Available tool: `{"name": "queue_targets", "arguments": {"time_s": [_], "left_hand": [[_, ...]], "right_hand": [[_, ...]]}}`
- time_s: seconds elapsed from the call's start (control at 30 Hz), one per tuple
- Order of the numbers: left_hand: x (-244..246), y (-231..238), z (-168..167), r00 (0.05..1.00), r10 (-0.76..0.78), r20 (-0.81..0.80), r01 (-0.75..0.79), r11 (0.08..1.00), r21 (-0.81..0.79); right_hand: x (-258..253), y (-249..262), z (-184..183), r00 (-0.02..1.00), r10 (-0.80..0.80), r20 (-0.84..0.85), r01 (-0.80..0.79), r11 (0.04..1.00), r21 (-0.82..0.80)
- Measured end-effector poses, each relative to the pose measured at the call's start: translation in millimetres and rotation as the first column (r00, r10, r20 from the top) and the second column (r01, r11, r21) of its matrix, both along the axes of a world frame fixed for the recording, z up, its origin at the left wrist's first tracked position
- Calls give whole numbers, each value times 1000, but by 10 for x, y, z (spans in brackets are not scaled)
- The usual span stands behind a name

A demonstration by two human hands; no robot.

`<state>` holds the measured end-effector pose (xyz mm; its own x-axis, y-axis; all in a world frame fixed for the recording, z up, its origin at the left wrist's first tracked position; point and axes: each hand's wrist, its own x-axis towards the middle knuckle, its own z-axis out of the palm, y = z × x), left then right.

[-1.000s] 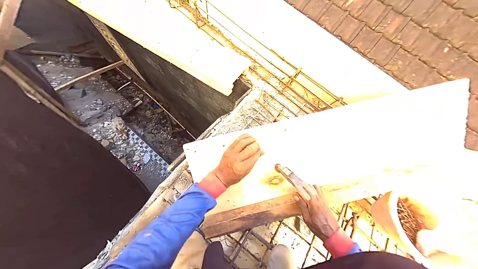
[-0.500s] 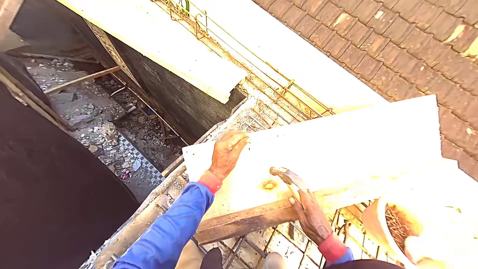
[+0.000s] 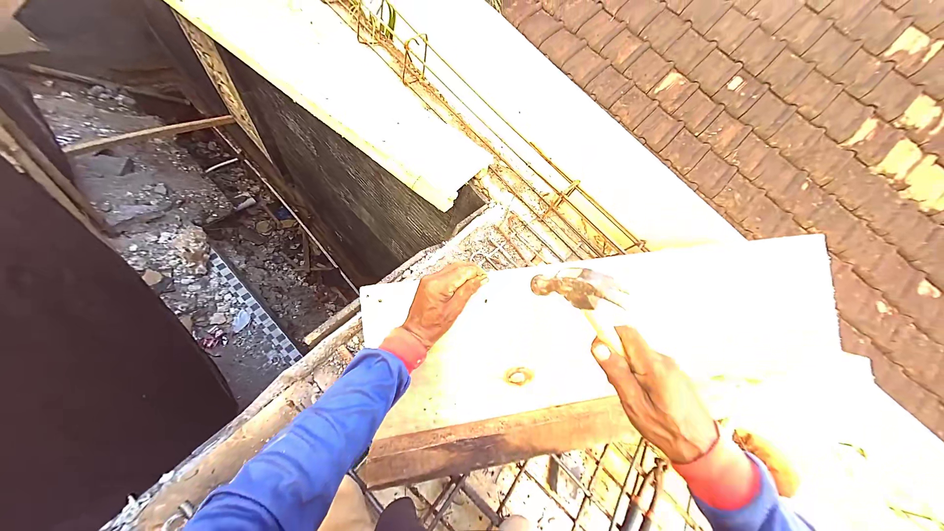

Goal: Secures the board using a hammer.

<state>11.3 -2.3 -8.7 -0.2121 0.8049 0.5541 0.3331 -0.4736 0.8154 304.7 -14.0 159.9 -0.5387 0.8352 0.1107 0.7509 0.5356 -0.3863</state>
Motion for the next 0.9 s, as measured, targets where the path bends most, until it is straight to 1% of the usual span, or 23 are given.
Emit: {"name": "queue_targets", "arguments": {"time_s": [0.1, 0.2, 0.27, 0.37, 0.43, 0.5, 0.6, 0.67, 0.77, 0.9], "left_hand": [[-21, 38, -52, 998, -7, -55, 5, 1000, -28], [-4, 68, -101, 998, -3, -56, -2, 996, -86], [6, 85, -163, 998, 5, -60, -11, 995, -98], [17, 105, -217, 997, 25, -70, -30, 997, -72], [16, 79, -191, 999, 27, -28, -29, 998, -50], [-2, 28, -133, 1000, 16, -10, -16, 1000, -15], [-59, -78, -110, 993, 2, -116, 7, 997, 79], [-130, -144, -187, 985, 27, -172, -14, 997, 76], [-205, -216, -300, 981, 52, -185, -39, 997, 74], [-205, -232, -306, 977, 41, -207, -19, 994, 108]], "right_hand": [[-184, 137, 185, 999, 18, -30, -20, 998, -66], [-294, 202, 200, 999, 30, -22, -32, 997, -77], [-359, 216, 176, 999, 45, 1, -45, 996, -82], [-455, 221, 197, 995, 74, 64, -70, 996, -50], [-487, 207, 191, 992, 105, 72, -105, 994, 3], [-492, 192, 184, 989, 125, 77, -127, 992, 19], [-453, 181, 141, 987, 133, 84, -134, 991, -2], [-408, 173, 114, 988, 122, 92, -119, 992, -33], [-387, 159, 77, 989, 112, 93, -104, 991, -89], [-470, 152, 56, 988, 116, 106, -103, 988, -117]]}}
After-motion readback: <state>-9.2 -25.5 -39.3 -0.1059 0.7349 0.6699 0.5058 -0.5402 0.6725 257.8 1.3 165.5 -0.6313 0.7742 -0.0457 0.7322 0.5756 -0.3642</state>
